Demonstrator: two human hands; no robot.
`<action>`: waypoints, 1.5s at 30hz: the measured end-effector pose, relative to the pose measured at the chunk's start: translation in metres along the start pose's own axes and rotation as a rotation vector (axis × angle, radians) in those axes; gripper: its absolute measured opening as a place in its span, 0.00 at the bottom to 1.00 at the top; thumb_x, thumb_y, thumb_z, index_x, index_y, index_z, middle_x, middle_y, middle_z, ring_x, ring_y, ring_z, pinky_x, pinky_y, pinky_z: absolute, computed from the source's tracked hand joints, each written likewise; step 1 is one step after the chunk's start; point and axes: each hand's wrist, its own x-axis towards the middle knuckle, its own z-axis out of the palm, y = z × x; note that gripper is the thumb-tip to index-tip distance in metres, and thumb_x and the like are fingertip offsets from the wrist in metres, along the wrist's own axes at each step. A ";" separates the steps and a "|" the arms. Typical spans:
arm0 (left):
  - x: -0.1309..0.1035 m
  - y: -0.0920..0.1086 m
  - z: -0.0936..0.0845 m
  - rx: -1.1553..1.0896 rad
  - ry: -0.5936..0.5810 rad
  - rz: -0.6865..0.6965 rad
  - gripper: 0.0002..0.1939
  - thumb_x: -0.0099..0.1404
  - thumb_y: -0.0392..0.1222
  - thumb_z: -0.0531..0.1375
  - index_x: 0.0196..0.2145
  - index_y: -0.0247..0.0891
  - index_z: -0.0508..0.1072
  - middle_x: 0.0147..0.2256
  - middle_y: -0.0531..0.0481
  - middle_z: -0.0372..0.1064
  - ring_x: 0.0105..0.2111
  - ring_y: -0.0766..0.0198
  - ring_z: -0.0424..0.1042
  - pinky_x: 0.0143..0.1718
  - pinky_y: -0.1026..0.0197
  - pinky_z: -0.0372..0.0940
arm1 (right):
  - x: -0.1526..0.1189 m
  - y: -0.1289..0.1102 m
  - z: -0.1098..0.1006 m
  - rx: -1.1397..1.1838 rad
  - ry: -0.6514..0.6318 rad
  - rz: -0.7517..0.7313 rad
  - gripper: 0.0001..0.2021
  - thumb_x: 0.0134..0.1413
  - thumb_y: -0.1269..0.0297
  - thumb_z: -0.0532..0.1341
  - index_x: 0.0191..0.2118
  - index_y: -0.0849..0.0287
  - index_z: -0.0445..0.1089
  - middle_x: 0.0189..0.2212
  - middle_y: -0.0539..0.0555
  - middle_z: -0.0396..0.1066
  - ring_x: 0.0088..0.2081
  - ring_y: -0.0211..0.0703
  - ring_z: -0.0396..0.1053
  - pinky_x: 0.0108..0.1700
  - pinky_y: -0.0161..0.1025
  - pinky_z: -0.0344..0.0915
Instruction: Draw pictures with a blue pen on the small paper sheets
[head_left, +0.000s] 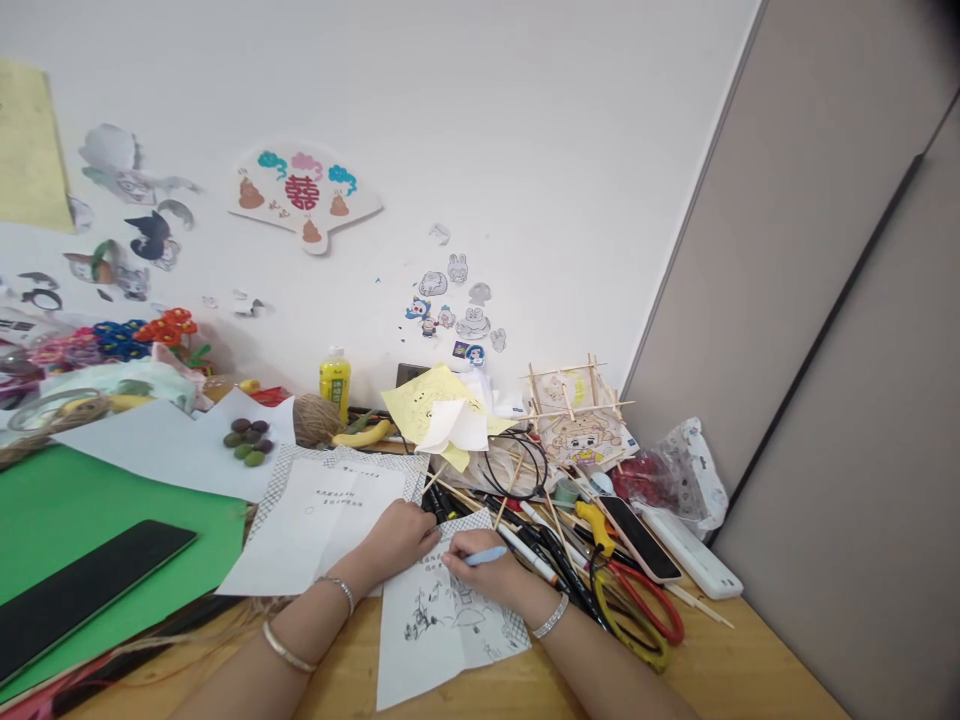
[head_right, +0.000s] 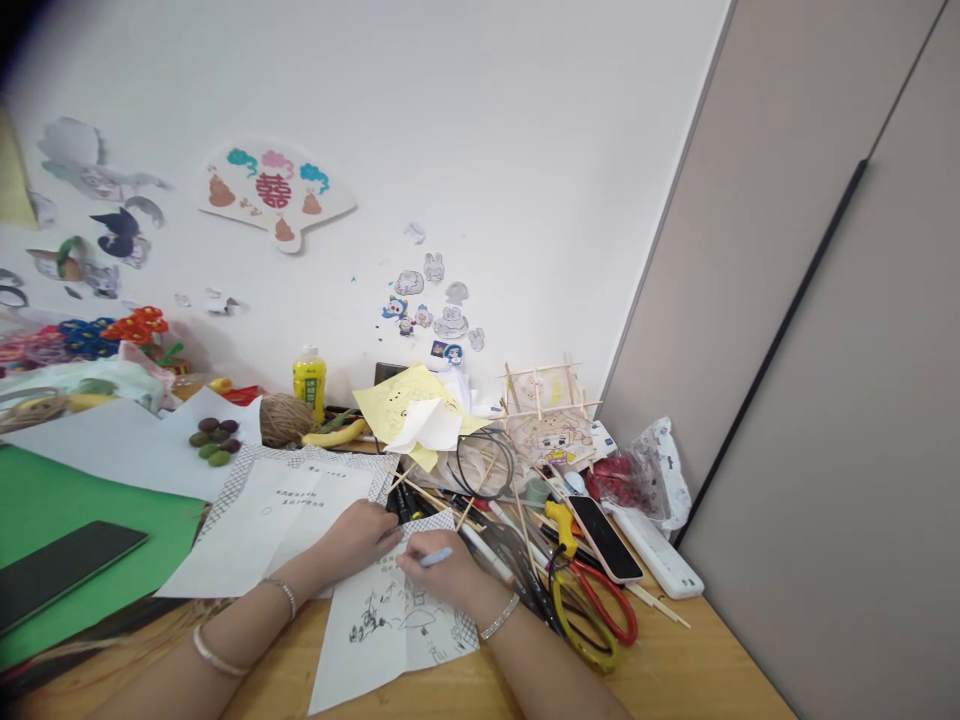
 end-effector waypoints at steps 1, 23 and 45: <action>0.000 0.000 0.000 0.000 -0.001 -0.001 0.17 0.65 0.43 0.49 0.21 0.37 0.68 0.22 0.48 0.70 0.24 0.61 0.69 0.29 0.61 0.57 | 0.000 0.000 0.000 -0.001 0.000 -0.001 0.09 0.54 0.68 0.58 0.23 0.60 0.64 0.21 0.46 0.64 0.26 0.35 0.60 0.27 0.31 0.51; 0.000 -0.003 0.006 0.002 0.010 0.003 0.17 0.65 0.43 0.49 0.21 0.37 0.67 0.21 0.48 0.69 0.24 0.61 0.69 0.29 0.61 0.56 | 0.000 0.006 0.005 -0.013 0.014 -0.018 0.08 0.54 0.67 0.57 0.25 0.60 0.66 0.23 0.47 0.67 0.27 0.36 0.62 0.28 0.31 0.53; 0.000 -0.002 0.005 0.001 0.003 -0.004 0.17 0.64 0.43 0.49 0.21 0.37 0.68 0.22 0.48 0.70 0.24 0.60 0.70 0.28 0.61 0.56 | 0.001 0.009 0.009 -0.018 0.025 -0.016 0.08 0.54 0.67 0.57 0.25 0.60 0.66 0.23 0.47 0.68 0.26 0.36 0.62 0.28 0.30 0.53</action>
